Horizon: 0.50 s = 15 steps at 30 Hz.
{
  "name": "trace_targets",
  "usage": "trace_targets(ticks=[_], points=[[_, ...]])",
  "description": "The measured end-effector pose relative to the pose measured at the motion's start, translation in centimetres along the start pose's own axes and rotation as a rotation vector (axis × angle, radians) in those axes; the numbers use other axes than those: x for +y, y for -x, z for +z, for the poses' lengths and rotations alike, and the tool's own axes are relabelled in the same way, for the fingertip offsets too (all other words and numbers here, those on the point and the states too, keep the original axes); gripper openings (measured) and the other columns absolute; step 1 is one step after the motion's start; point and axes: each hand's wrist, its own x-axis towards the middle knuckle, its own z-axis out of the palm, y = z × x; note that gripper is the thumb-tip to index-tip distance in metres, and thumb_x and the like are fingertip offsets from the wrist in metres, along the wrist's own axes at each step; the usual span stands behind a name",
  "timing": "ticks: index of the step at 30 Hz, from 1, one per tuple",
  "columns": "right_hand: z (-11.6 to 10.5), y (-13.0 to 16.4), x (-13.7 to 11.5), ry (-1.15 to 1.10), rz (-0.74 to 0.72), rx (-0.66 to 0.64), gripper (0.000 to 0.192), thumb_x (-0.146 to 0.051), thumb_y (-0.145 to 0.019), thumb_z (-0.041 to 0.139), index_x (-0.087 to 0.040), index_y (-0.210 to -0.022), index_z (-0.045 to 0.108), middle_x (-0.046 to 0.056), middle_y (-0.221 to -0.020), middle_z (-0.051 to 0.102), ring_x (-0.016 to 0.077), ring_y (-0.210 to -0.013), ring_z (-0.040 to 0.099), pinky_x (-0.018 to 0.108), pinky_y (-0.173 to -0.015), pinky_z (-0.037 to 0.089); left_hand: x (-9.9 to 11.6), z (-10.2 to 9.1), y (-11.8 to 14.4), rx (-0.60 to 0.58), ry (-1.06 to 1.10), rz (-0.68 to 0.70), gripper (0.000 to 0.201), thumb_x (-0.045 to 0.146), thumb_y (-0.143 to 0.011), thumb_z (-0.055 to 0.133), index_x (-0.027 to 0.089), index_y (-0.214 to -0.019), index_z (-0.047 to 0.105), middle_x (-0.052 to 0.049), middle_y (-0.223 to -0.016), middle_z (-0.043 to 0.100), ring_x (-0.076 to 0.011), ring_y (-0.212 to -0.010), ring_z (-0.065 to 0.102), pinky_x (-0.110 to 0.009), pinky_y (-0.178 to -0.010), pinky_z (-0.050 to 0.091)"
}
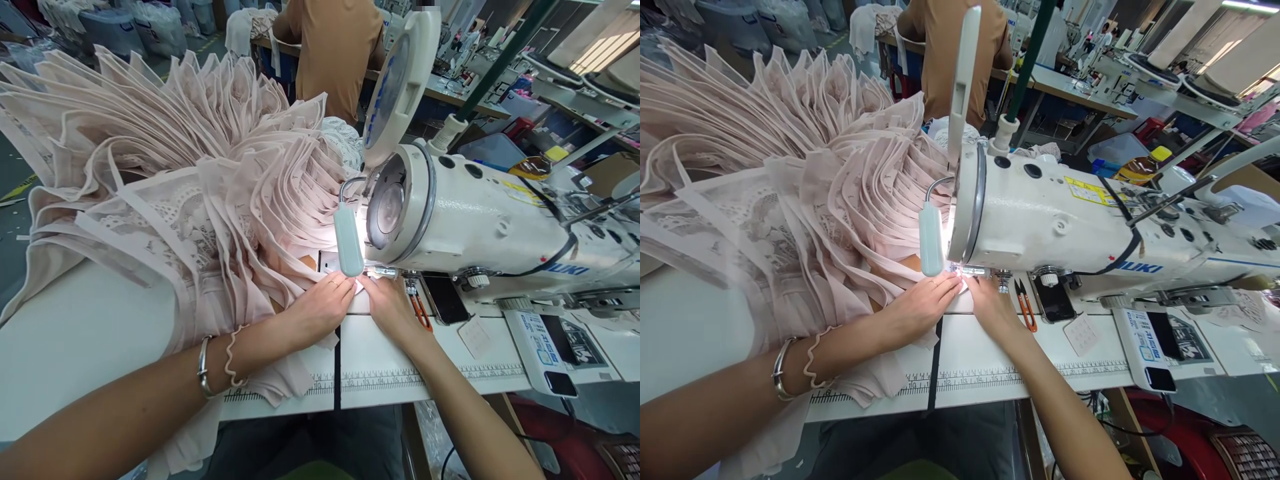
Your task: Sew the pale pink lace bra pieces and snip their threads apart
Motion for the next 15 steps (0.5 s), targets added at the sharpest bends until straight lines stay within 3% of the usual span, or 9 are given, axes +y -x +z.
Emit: trace_targets(ticks=[6, 15], points=[[-1.01, -0.32, -0.84, -0.004, 0.093, -0.160, 0.042, -0.013, -0.094, 0.032, -0.025, -0.123, 0.061, 0.009, -0.094, 0.067, 0.0244, -0.089, 0.056, 0.040, -0.090, 0.039, -0.10, 0.33, 0.02, -0.008, 0.023, -0.016, 0.034, 0.004, -0.098, 0.027, 0.003, -0.118, 0.054, -0.020, -0.117, 0.064, -0.0257, -0.114, 0.059, -0.038, -0.093, 0.046], [-1.14, -0.81, -1.09, 0.007, 0.116, -0.210, 0.038, -0.016, -0.095, 0.033, -0.024, -0.117, 0.063, 0.012, -0.112, 0.065, 0.0268, -0.110, 0.054, 0.042, -0.097, 0.039, -0.03, 0.13, 0.04, -0.009, -0.010, -0.021, 0.035, 0.005, -0.098, 0.025, 0.001, -0.118, 0.054, -0.019, -0.115, 0.063, -0.0259, -0.112, 0.057, -0.036, -0.089, 0.045]])
